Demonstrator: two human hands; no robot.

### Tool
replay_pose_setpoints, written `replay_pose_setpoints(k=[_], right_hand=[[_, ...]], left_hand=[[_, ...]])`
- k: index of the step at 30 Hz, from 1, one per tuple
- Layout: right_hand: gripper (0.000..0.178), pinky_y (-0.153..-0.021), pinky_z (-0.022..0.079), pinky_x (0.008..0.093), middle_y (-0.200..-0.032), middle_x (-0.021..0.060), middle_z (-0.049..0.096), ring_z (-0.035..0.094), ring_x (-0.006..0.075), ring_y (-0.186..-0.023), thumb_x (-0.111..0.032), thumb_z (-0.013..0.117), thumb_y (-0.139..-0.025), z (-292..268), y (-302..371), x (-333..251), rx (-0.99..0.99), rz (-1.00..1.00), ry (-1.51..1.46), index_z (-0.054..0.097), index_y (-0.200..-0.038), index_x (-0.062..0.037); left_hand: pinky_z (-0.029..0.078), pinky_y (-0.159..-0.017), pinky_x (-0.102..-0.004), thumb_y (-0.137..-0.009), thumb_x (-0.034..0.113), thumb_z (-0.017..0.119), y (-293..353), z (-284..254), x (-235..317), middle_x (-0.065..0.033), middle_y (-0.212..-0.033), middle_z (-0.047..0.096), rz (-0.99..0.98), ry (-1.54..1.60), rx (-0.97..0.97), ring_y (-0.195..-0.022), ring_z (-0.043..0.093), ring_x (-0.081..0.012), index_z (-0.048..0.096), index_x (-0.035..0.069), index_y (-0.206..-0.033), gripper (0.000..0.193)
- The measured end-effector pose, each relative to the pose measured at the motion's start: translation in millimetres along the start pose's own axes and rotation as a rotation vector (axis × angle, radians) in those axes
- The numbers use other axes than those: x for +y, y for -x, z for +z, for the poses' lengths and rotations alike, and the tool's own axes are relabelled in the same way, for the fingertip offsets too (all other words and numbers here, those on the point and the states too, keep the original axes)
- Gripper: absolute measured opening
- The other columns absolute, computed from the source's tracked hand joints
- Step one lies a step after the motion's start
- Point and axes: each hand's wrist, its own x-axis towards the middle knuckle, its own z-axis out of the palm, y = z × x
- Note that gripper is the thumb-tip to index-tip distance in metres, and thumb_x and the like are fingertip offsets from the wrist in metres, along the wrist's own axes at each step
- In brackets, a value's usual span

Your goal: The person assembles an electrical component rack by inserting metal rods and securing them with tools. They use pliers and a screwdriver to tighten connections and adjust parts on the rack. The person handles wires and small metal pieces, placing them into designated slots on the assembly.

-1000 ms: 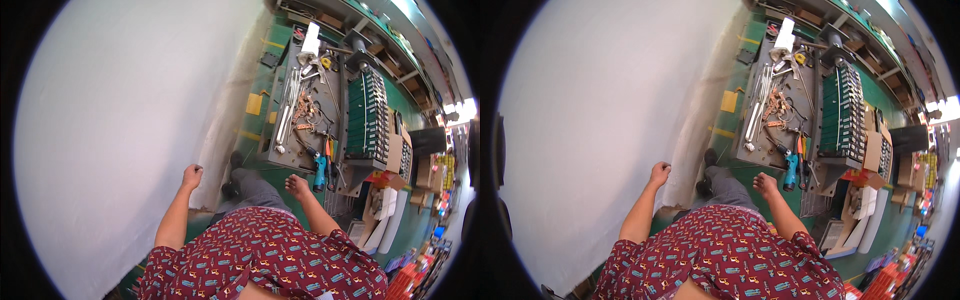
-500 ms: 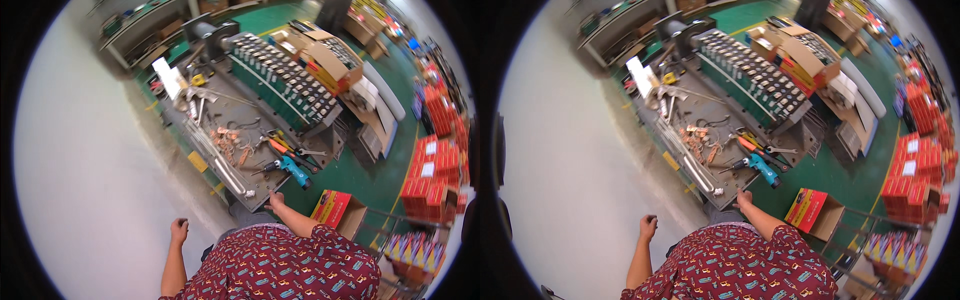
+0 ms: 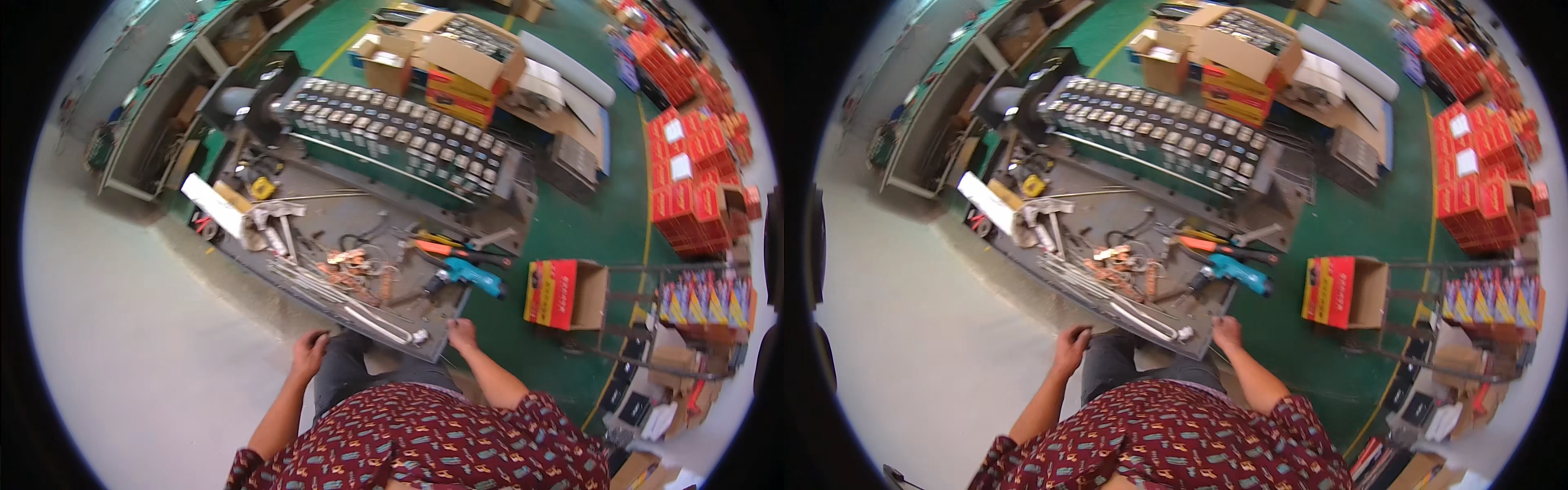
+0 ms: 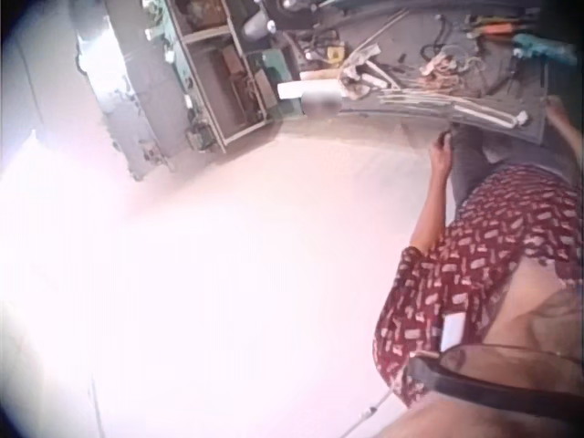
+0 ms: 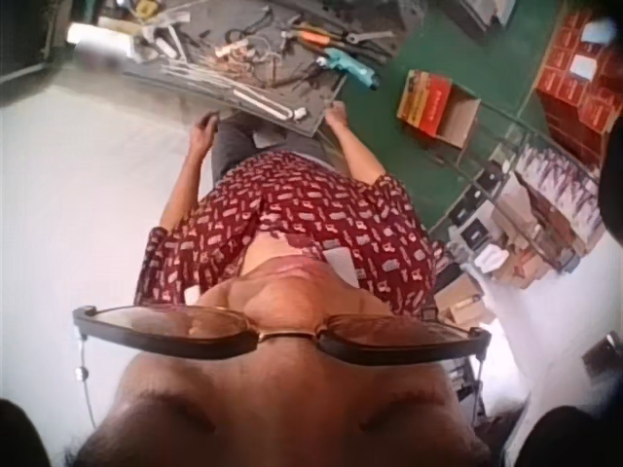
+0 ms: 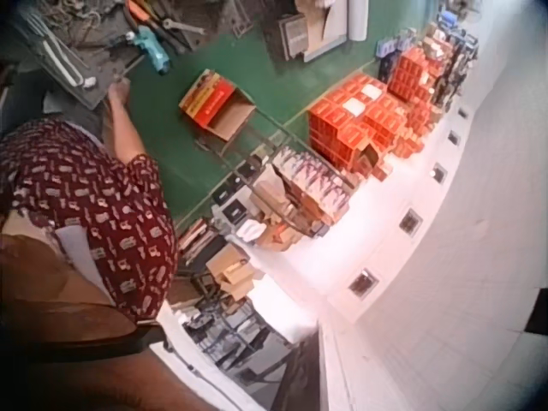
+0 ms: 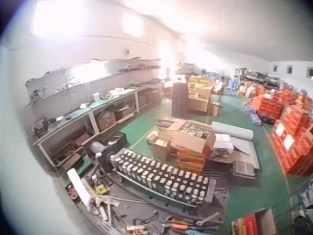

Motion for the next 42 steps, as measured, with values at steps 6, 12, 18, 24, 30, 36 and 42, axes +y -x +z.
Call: replay_pose_setpoints(k=[6, 12, 18, 24, 30, 36, 42], right_hand=[[0.035, -0.07, 0.053, 0.0459, -0.091, 0.0221, 0.067, 0.066, 0.0363, -0.083, -0.028, 0.057, -0.091, 7, -1, 12, -0.019, 0.153, -0.015, 0.066, -0.085, 0.0055], [0.028, -0.073, 0.055, 0.0402, -0.094, 0.0199, 0.07, 0.07, 0.03, -0.083, -0.019, 0.068, -0.086, -14, 32, -59, 0.517, 0.18, -0.149, 0.066, -0.097, 0.0067], [0.028, -0.072, 0.055, 0.0296, -0.099, 0.0078, 0.069, 0.066, 0.0166, -0.081, -0.018, 0.067, -0.092, -33, 5, -323, 0.336, 0.168, -0.78, 0.065, -0.111, 0.0026], [0.027, -0.075, 0.054, 0.0328, -0.106, 0.0103, 0.068, 0.065, 0.0184, -0.088, -0.024, 0.065, -0.096, -42, -75, -517, -0.045, 0.064, -1.419, 0.059, -0.113, -0.0048], [0.022, -0.074, 0.054, 0.0319, -0.101, 0.0103, 0.068, 0.064, 0.0189, -0.086, -0.022, 0.065, -0.095, -37, -130, -558, 0.016, 0.206, -1.584, 0.061, -0.106, -0.0031], [0.019, -0.071, 0.055, 0.0298, -0.097, 0.0103, 0.068, 0.065, 0.0181, -0.083, -0.017, 0.066, -0.094, -29, -139, -553, 0.087, 0.202, -1.622, 0.062, -0.104, -0.0016], [0.019, -0.068, 0.055, 0.0279, -0.096, 0.0106, 0.07, 0.065, 0.0162, -0.081, -0.016, 0.066, -0.094, -31, -137, -552, 0.094, 0.164, -1.603, 0.064, -0.104, 0.0001]], left_hand=[[0.051, -0.068, -0.0262, -0.097, 0.014, 0.06, -104, -27, 70, -0.0045, -0.087, 0.068, 0.203, 0.038, -0.178, -0.076, 0.06, -0.01, 0.068, -0.004, -0.111, 0.024], [0.05, -0.065, -0.0266, -0.094, 0.015, 0.064, -222, -85, 105, -0.006, -0.081, 0.067, 0.202, 0.352, -0.189, -0.072, 0.06, -0.0103, 0.067, -0.005, -0.1, 0.021], [0.052, -0.07, -0.0262, -0.092, 0.012, 0.065, -330, -132, 176, -0.0068, -0.087, 0.067, 0.305, 0.594, -0.083, -0.074, 0.061, -0.011, 0.063, -0.005, -0.1, 0.019], [0.051, -0.069, -0.0247, -0.09, 0.011, 0.068, -396, -130, 224, -0.0037, -0.088, 0.067, 0.385, 0.701, -0.121, -0.074, 0.06, -0.0092, 0.066, -0.002, -0.101, 0.018], [0.051, -0.069, -0.0255, -0.089, 0.01, 0.069, -419, -116, 234, -0.0041, -0.084, 0.068, 0.416, 0.652, -0.183, -0.074, 0.061, -0.0102, 0.068, -0.001, -0.098, 0.015], [0.052, -0.07, -0.0261, -0.089, 0.011, 0.068, -419, -124, 239, -0.0049, -0.084, 0.069, 0.367, 0.596, -0.243, -0.076, 0.063, -0.0108, 0.069, -0.003, -0.098, 0.017], [0.05, -0.069, -0.0249, -0.09, 0.012, 0.068, -420, -131, 243, -0.0041, -0.083, 0.069, 0.439, 0.464, -0.233, -0.074, 0.061, -0.009, 0.07, -0.004, -0.096, 0.018]])
